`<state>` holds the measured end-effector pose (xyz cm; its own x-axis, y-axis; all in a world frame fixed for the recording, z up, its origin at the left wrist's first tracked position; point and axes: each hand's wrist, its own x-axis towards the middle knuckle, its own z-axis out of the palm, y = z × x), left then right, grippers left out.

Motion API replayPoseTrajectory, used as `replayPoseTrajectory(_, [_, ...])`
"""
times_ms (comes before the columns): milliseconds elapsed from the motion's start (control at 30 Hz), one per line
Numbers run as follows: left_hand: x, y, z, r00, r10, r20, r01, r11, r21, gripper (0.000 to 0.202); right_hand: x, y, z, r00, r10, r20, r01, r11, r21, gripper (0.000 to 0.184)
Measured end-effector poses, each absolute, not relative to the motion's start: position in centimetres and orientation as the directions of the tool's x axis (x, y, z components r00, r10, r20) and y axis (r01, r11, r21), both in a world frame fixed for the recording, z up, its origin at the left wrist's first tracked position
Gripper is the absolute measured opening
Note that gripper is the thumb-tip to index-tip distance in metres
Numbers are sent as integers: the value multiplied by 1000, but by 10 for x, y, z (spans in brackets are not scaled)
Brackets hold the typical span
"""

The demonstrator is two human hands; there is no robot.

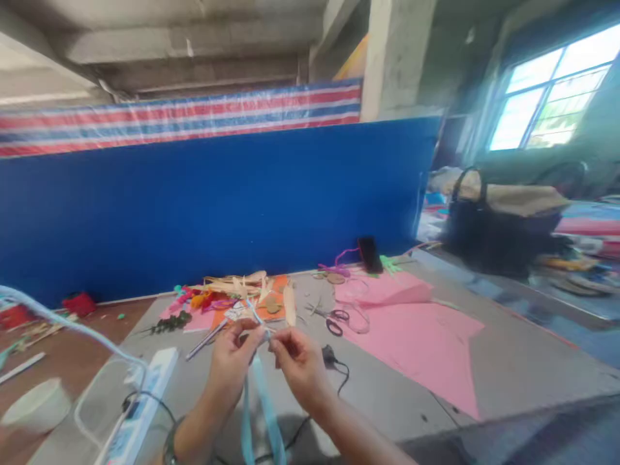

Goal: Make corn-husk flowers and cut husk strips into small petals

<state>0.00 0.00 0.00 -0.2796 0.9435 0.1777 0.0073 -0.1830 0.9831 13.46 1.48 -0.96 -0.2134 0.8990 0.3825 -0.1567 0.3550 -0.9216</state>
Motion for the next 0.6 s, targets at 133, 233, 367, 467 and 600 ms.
replayPoseTrajectory(133, [-2, -3, 3, -202, 957, 210, -22, -219, 976, 26, 132, 15, -7, -220, 907, 358, -219, 312, -925, 19])
replayPoseTrajectory(233, [-3, -4, 5, -216, 957, 193, -37, -206, 978, 25, 132, 14, -6, -237, 915, 327, -303, 250, -920, 20])
replayPoseTrajectory(367, [-4, -6, 6, -246, 954, 171, -89, -198, 976, 25, 133, 13, -7, -292, 919, 263, -433, 118, -894, 21])
replayPoseTrajectory(467, [-3, -10, 7, -234, 964, 127, -174, -170, 970, 25, 133, 12, -8, -361, 907, 218, -534, -10, -845, 21])
replayPoseTrajectory(600, [-2, -13, 10, -211, 976, 57, -291, -119, 949, 26, 134, 8, -8, -452, 874, 176, -622, -167, -765, 21])
